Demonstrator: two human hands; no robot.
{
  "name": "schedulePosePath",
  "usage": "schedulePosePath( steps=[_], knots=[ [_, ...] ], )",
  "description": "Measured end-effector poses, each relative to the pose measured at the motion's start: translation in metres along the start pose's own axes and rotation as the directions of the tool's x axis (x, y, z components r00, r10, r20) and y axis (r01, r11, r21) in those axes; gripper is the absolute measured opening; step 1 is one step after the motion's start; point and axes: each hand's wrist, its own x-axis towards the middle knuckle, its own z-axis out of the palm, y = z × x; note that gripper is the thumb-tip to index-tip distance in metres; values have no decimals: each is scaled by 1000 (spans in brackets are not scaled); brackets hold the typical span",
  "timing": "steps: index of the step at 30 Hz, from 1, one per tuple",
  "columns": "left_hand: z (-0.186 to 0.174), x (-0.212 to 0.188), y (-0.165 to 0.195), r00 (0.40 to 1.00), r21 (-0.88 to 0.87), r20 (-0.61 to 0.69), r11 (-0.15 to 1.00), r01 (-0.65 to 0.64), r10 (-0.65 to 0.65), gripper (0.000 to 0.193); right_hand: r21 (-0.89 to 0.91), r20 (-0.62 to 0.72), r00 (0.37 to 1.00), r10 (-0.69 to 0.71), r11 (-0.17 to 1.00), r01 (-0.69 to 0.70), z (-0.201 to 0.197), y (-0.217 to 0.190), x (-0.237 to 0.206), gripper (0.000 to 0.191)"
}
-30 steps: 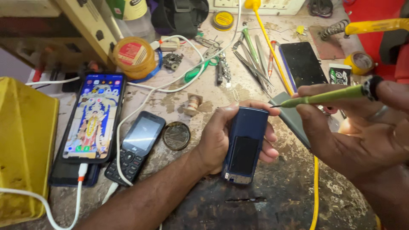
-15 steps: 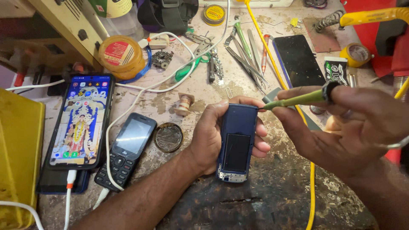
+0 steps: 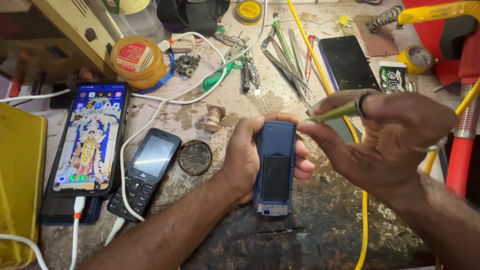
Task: The person uses a screwdriver to unscrew the back of a feature phone, removes the back cover and battery, works on the internal components, and handles a SIM card before reattaching the cover and pressing the phone closed by hand.
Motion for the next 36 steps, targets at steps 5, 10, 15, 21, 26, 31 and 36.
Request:
schedulePosePath(
  steps=[5, 10, 15, 21, 26, 31, 36],
  knots=[
    [3, -4, 0, 1000, 17, 28, 1000, 1, -1, 62, 93, 99, 989, 111, 988, -120, -5, 3, 4, 78],
    [4, -3, -1, 999, -16, -32, 1000, 2, -2, 57, 83, -61, 998, -17, 996, 22, 11, 10, 1, 92],
    [2, -2, -3, 999, -25, -39, 1000, 9, -10, 56, 63, -79, 996, -33, 997, 38, 17, 12, -9, 86],
    [2, 0, 0, 1000, 11, -30, 1000, -5, 5, 57, 160, 30, 999, 35, 986, -39, 12, 13, -2, 75],
    [4, -1, 0, 999, 34, -51, 999, 17, -15, 56, 65, -29, 995, 95, 994, -93, 10, 13, 3, 90],
    [5, 1, -4, 999, 23, -54, 1000, 5, -4, 55, 238, -9, 994, 105, 966, -99, 14, 5, -3, 76],
    [5, 4, 2, 996, 13, -86, 1000, -17, 18, 54, 292, 45, 997, 57, 954, -68, 13, 5, 1, 66]
  ],
)
